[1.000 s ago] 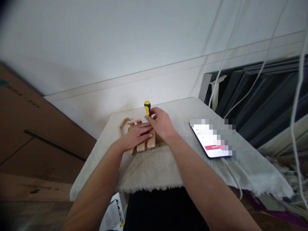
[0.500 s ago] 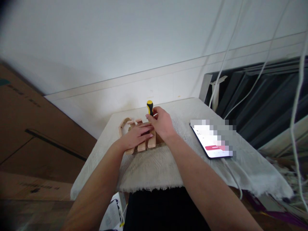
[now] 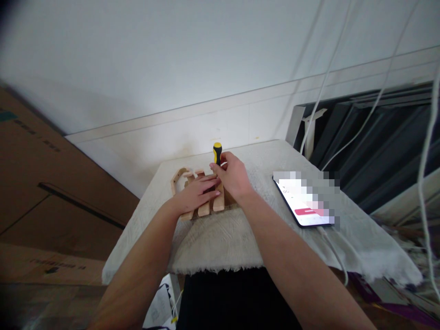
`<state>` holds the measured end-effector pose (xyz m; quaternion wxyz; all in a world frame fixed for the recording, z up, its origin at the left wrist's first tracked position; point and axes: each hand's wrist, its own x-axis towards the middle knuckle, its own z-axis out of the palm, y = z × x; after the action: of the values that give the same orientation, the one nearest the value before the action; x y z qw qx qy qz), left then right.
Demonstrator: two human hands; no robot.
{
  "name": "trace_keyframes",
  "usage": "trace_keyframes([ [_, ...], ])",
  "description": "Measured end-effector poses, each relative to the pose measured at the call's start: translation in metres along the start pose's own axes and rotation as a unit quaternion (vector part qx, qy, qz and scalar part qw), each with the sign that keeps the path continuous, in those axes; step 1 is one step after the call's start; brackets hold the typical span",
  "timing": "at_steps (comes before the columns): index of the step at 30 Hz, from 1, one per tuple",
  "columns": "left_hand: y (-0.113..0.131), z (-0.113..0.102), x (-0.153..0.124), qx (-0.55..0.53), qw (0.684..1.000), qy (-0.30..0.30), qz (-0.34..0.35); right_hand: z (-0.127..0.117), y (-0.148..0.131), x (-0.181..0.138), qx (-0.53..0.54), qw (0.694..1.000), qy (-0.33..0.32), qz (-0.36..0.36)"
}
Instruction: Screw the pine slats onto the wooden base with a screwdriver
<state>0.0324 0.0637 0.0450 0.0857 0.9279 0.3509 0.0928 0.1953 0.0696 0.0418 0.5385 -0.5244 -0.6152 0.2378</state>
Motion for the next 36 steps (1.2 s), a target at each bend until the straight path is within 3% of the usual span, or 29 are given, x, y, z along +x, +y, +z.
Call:
trace_keyframes([
  [11,0.001,0.0,0.0,0.0,1.0,-0.002,0.001,-0.004,-0.001,0.001,-0.022,0.999,-0.03,-0.026],
  [19,0.003,-0.002,0.0,0.004,1.0,-0.007,0.002,0.0,0.006,0.002,-0.051,0.998,0.02,-0.024],
  [24,0.002,0.0,0.0,-0.001,1.0,-0.008,-0.008,-0.003,-0.001,0.0,0.006,1.0,-0.022,-0.015],
  [32,0.0,0.0,0.001,-0.007,1.0,-0.002,0.013,-0.003,0.003,0.0,-0.002,0.996,-0.049,-0.071],
  [36,0.0,-0.001,0.0,-0.018,0.999,0.013,0.025,-0.001,0.003,-0.003,-0.05,0.984,-0.082,-0.149],
])
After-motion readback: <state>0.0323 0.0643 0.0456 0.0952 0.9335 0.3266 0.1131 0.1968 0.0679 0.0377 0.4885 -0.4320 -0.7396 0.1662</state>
